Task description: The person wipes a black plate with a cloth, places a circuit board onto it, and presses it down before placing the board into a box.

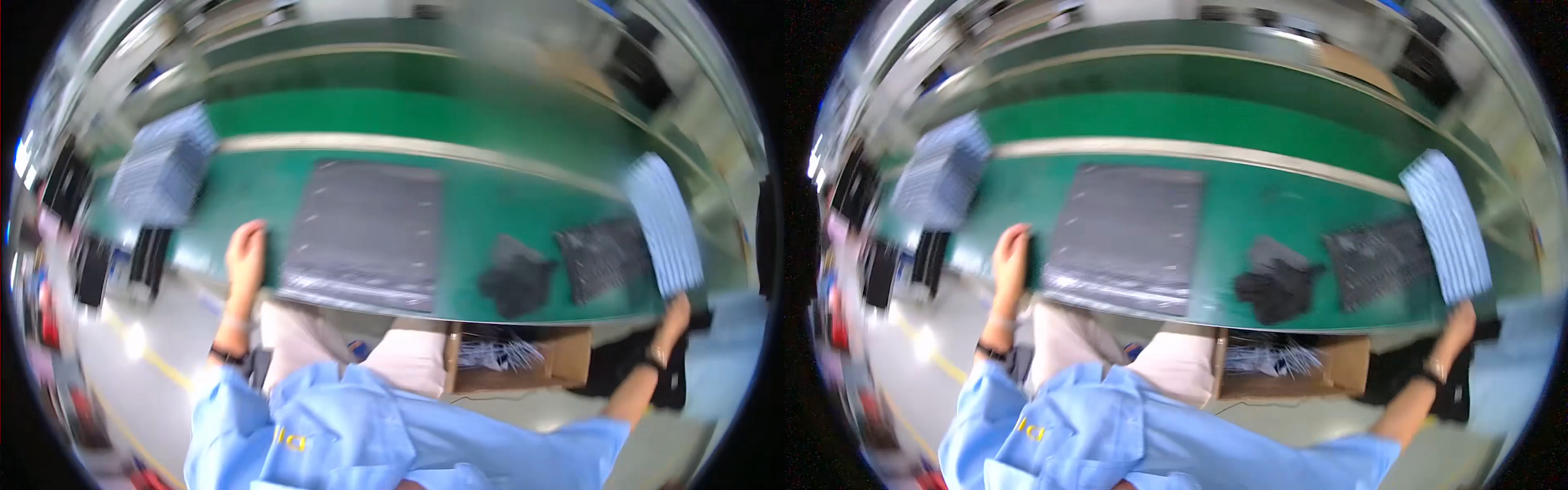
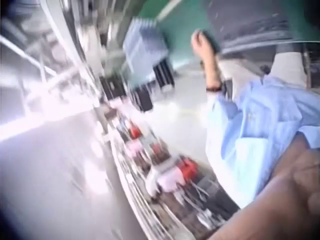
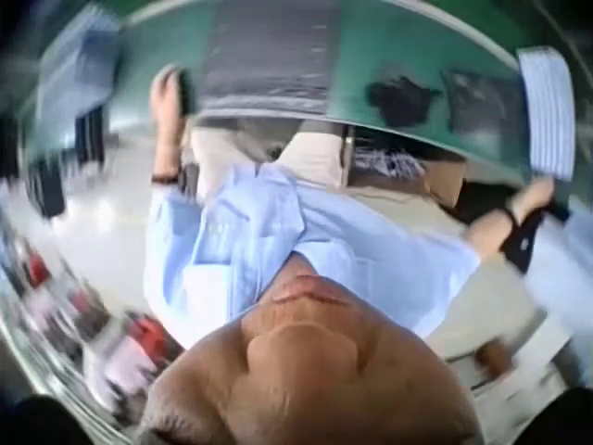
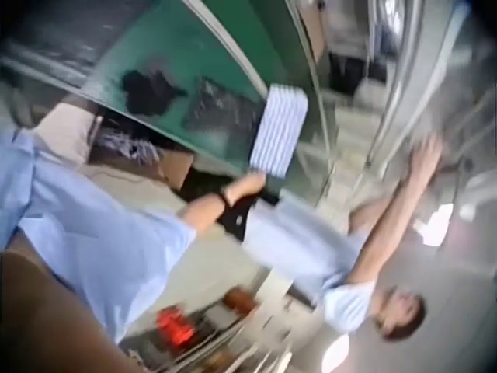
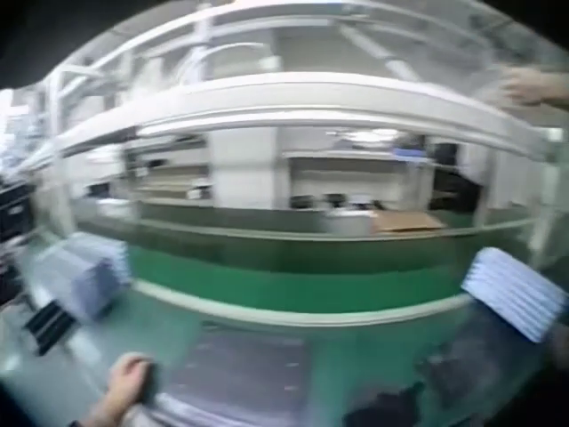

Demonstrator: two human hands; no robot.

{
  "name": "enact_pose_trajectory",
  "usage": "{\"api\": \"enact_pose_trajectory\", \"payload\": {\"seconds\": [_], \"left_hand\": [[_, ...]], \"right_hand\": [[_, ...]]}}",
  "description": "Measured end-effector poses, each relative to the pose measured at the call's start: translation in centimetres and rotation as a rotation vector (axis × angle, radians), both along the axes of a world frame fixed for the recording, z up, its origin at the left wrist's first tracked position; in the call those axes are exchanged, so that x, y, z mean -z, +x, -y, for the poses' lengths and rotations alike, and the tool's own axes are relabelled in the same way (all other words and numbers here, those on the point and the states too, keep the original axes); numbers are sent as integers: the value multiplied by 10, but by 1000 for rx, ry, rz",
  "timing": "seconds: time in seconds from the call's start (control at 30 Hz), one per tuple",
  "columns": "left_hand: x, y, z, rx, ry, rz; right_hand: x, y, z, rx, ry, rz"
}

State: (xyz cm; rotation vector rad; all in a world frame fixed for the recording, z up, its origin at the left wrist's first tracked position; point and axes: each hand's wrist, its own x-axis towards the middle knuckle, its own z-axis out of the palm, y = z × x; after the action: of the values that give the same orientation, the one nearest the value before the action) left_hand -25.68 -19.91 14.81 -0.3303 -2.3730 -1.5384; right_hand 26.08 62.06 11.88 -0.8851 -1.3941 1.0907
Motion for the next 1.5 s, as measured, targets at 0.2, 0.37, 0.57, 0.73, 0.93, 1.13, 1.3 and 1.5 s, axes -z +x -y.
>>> {"api": "enact_pose_trajectory", "payload": {"seconds": [0.2,0.37,0.57,0.73,0.93,1.13,1.3,1.5], "left_hand": [[-13,13,-3,114,107,24],[-63,36,-4,295,434,173],[-105,86,-14,598,464,143],[-92,94,5,661,608,263],[-73,89,45,531,710,351],[-62,72,82,477,812,402],[-49,66,110,500,909,467],[-40,67,128,438,937,425]], "right_hand": [[-150,-160,259,-80,-175,-10],[-180,-263,414,-927,-624,-447],[-163,-396,612,-1375,-1091,-603],[-150,-420,683,-1400,-1070,-443],[-137,-439,743,-1368,-966,-313],[-126,-457,789,-1347,-924,-262],[-114,-470,807,-1351,-1151,-196],[-104,-478,824,-1407,-1259,-194]]}}
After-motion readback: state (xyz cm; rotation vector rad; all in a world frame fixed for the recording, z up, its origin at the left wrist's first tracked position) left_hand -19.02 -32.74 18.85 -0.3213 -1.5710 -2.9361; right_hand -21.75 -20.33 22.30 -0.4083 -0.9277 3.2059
